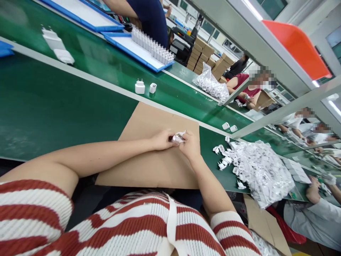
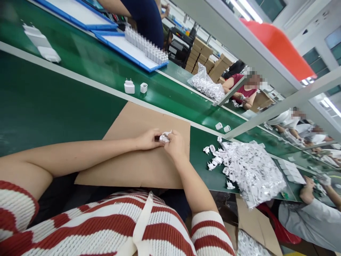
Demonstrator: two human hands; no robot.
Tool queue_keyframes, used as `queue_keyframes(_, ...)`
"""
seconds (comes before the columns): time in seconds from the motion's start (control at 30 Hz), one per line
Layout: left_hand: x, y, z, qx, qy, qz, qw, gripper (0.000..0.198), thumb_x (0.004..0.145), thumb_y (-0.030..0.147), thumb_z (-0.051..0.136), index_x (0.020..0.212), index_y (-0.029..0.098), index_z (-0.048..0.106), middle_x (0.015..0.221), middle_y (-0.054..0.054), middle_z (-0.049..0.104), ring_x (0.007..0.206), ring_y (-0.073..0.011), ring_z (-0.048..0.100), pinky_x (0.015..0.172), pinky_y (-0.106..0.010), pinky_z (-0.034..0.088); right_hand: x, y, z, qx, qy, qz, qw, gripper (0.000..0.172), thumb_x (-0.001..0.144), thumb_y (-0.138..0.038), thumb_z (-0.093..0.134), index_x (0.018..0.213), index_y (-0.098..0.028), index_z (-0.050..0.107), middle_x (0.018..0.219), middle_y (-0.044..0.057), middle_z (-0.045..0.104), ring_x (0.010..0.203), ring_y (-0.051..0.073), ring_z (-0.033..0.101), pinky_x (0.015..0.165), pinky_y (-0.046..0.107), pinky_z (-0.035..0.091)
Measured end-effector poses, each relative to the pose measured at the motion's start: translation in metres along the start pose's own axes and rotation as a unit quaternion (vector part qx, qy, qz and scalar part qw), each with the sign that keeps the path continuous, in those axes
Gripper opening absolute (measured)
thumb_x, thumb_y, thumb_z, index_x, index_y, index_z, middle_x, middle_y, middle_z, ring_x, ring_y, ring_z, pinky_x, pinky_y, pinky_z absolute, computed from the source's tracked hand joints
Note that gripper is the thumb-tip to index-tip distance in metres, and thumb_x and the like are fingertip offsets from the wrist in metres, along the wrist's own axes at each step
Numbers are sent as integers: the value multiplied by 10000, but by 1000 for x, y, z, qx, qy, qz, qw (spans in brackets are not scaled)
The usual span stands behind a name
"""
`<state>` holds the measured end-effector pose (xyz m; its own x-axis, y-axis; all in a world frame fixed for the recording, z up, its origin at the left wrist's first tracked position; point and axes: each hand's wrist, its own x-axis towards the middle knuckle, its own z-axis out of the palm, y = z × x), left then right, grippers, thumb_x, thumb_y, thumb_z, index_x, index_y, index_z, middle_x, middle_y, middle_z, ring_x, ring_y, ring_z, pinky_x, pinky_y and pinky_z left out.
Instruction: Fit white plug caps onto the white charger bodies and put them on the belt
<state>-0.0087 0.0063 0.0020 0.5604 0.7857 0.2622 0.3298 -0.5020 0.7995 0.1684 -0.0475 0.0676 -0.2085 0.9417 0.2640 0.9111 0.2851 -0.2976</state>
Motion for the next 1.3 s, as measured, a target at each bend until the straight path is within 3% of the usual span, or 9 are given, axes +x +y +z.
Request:
queue_keyframes(0.23,-22,1,3,50,46,88,994,428,1054,440,487,1396,216,610,1248,-131,712,1131,-279,680,1004,-414,537,2,-1,-1,-7,-11,-10,1000,228,793,-83,549,814,-213,736,795,42,554,722,195,503,618,304,333)
queue_keyframes(0.47,-21,9,8,267,-6,60,962,448,1083,320,361,1312,28,613,1045,-245,715,958,-354,706,843,-483,559,-2,-7,0,7,-10,27,1000,221,837,-108,583,892,-218,767,880,65,619,788,214,578,670,317,394)
queue_keyframes(0.57,-21,19,1,228,-3,45,973,375,1065,317,412,1242,102,663,1068,-204,726,961,-327,711,844,-448,557,-3,-2,2,134,-1,58,989,286,851,-195,661,1108,-254,772,904,43,670,808,210,617,742,316,472)
queue_keyframes(0.67,-17,22,-11,150,-4,49,988,276,1015,322,500,1106,181,718,1061,-136,751,971,-287,710,845,-394,542,-11,16,-2,297,43,92,950,580,852,-356,729,1419,-303,619,1118,50,721,922,214,677,859,351,535)
queue_keyframes(0.73,-6,18,-21,125,-6,34,991,237,960,353,571,1020,199,741,980,-105,763,910,-278,708,794,-372,525,-22,39,-8,282,122,115,945,660,866,-421,704,1492,-281,549,1319,109,671,1120,260,657,974,421,523)
queue_keyframes(0.83,28,1,-42,125,30,-21,992,239,906,392,622,990,215,760,923,-83,764,846,-278,698,746,-356,500,-45,84,-16,50,238,210,947,599,877,-369,645,1437,-163,592,1434,234,570,1378,387,467,1115,589,387)
queue_keyframes(0.97,92,-31,-85,194,132,-130,963,276,918,380,599,1041,190,758,1069,-138,762,971,-329,697,792,-375,487,-63,136,-11,-102,219,395,886,523,844,-269,614,1321,-61,667,1395,345,509,1295,492,462,1050,682,354)
queue_keyframes(1.13,141,-65,-130,263,191,-248,912,336,876,391,648,1060,125,740,1139,-221,735,1084,-387,675,879,-430,479,-67,160,-2,-75,213,347,910,466,810,-163,532,1229,-66,713,1316,268,505,1229,399,541,1054,527,440)
queue_keyframes(1.3,141,-90,-168,307,265,-239,882,561,854,452,713,1243,49,684,1391,-222,620,1325,-379,551,1113,-465,405,-60,152,-1,29,292,300,908,427,858,-272,554,1216,-78,684,1335,248,479,1209,344,563,1081,491,458)
